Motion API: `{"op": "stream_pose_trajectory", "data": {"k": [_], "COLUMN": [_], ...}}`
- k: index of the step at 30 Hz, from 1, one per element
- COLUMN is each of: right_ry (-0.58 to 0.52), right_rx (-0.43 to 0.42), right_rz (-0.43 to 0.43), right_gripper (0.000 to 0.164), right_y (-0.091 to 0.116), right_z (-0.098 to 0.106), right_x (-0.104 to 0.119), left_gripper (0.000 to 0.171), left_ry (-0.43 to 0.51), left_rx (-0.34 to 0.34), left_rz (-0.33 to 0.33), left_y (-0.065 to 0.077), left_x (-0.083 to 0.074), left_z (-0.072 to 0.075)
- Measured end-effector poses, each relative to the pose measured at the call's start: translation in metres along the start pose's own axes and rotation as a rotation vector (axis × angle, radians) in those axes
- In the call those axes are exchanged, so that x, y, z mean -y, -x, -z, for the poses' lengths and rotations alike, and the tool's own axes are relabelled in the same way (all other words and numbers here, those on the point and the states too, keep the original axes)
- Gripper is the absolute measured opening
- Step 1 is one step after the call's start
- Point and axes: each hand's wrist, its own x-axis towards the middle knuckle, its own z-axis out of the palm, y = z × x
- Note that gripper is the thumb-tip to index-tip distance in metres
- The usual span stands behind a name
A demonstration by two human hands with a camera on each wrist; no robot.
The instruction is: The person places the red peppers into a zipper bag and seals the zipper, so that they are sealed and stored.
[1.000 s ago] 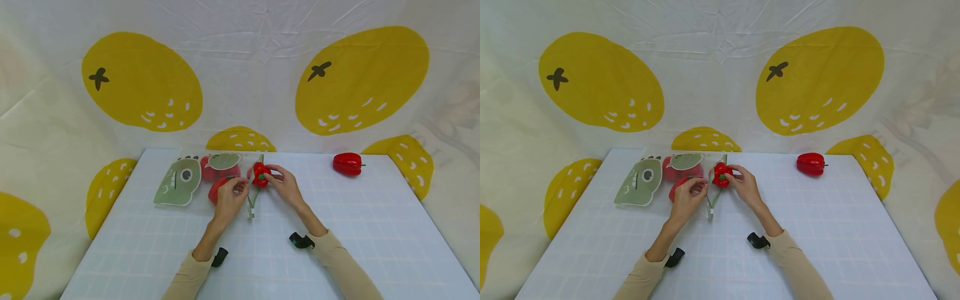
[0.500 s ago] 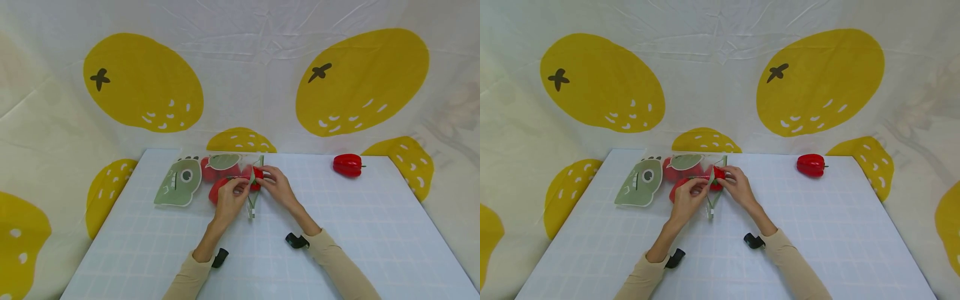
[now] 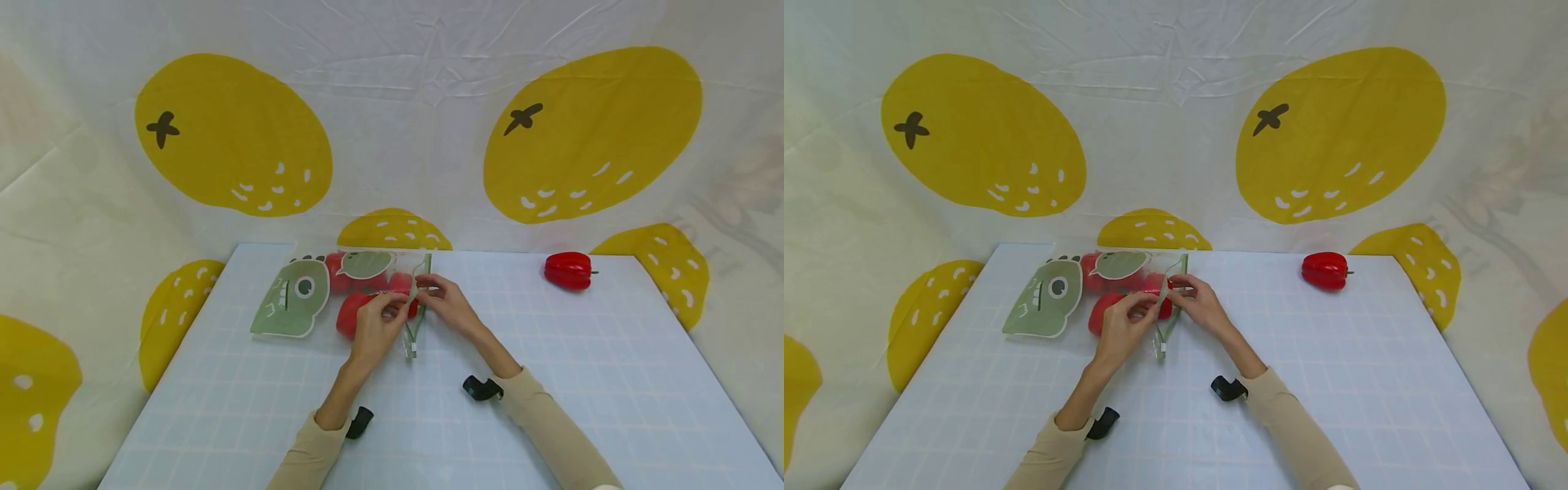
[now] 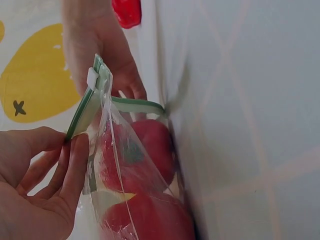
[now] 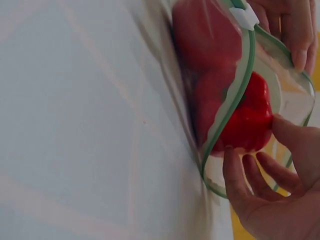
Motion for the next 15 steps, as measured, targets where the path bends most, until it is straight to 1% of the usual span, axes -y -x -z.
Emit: {"op": "stream_pose_trajectory", "data": {"k": [2, 7, 11, 15], "right_ry": [-0.002, -0.014, -0.051, -0.049], "right_rx": [0.010, -0.007, -0.015, -0.028], "right_rz": [-0.016, -0.036, -0.060, -0.087], "right_gripper": [0.043, 0.043, 0.045, 0.046], "right_y": [-0.002, -0.009, -0.013, -0.016], "right_z": [-0.002, -0.007, -0.010, -0.014], "right_x": [0.001, 0.000, 0.000, 0.002], "left_gripper": [0.015, 0.015, 0.015, 0.015], "left_ry": [-0.007, -0.019, -0.019, -0.015], "left_rx": [0.005, 0.010, 0.009, 0.009], "left_rz": [0.005, 0.013, -0.002, -0.022], "left_y": [0.000, 0.000, 0.000, -0.001], "left_x": [0.000, 0.000, 0.000, 0.001], "left_z": [0.000, 0.000, 0.000, -0.001]}}
